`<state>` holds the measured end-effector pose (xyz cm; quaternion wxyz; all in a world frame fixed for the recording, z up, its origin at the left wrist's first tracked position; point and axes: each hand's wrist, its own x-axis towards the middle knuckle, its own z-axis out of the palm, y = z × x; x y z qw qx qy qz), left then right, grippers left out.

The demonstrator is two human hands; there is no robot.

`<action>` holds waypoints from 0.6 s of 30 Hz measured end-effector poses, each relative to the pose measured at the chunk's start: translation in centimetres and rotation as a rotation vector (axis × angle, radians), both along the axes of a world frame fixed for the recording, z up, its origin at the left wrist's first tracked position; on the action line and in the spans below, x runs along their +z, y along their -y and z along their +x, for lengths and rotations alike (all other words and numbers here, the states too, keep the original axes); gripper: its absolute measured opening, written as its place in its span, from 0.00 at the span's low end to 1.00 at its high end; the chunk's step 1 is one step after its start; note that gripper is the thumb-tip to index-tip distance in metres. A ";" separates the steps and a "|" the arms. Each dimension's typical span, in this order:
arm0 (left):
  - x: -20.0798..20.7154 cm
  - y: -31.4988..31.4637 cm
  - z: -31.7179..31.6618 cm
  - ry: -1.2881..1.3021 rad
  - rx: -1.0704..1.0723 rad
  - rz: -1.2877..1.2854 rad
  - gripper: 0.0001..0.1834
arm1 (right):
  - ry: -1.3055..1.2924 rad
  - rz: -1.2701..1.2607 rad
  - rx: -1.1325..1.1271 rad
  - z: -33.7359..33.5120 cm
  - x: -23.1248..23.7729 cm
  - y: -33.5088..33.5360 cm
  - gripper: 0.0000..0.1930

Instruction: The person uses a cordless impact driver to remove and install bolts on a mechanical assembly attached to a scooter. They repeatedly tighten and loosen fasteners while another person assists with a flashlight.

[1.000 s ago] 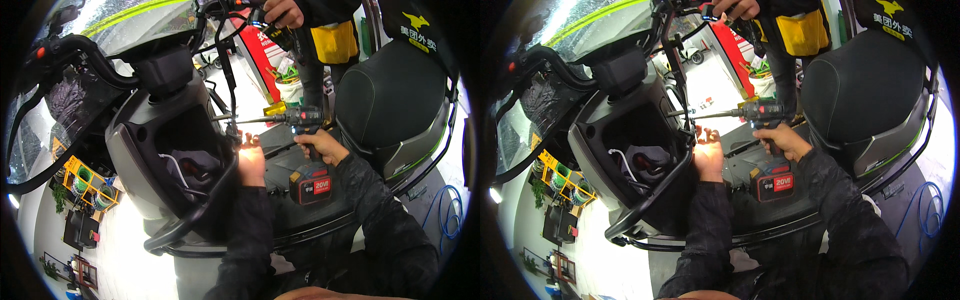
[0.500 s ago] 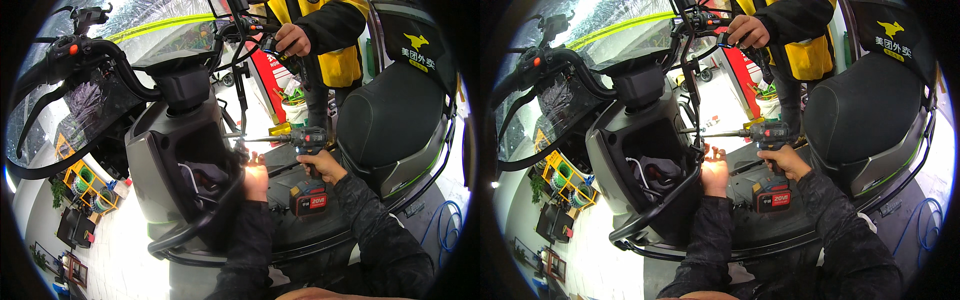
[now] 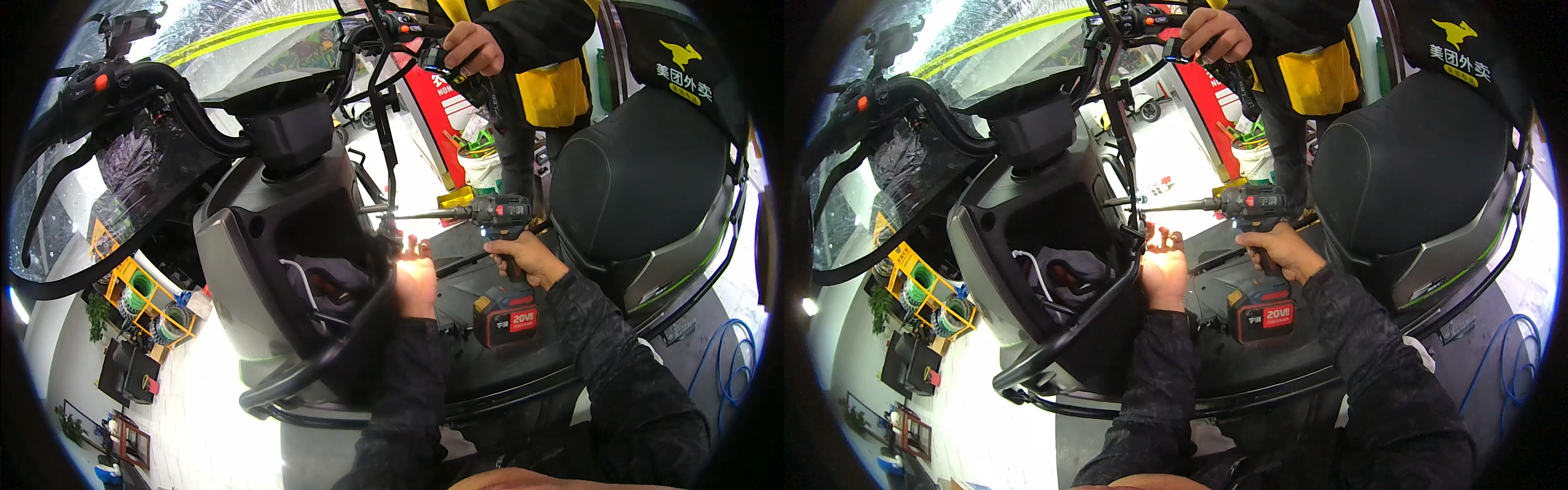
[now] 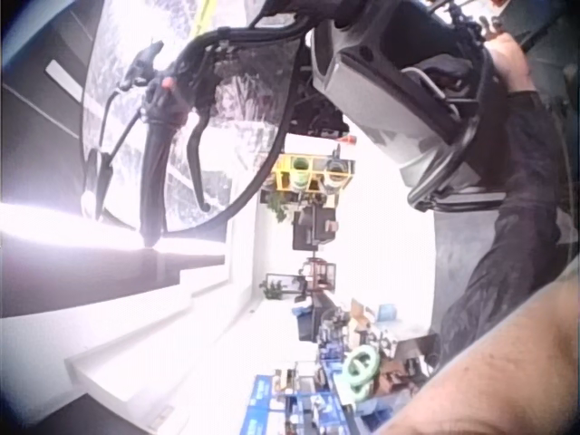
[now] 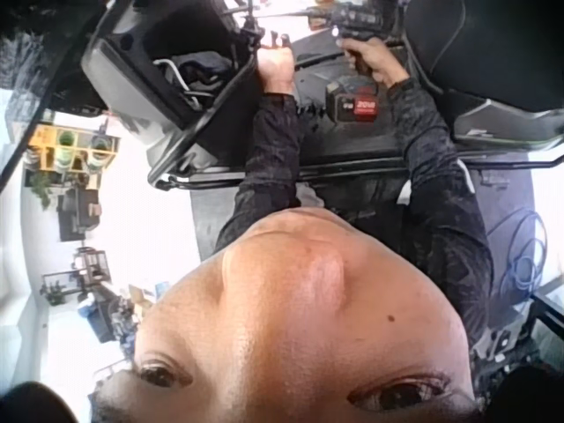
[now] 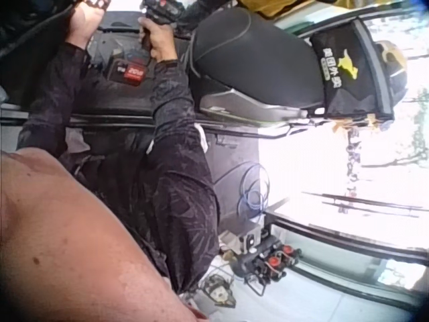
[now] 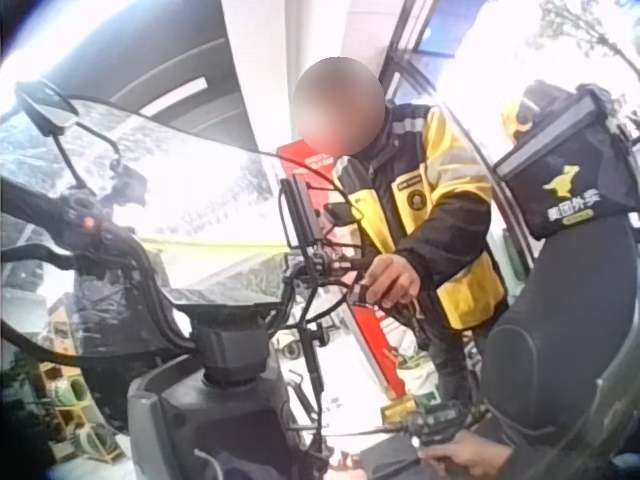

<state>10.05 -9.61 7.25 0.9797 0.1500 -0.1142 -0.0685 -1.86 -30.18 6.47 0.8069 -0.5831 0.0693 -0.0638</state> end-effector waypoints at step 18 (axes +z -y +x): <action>0.5 0.1 -0.4 -0.029 0.050 0.053 0.13 | 0.019 0.024 0.008 0.3 -0.5 -0.1 0.11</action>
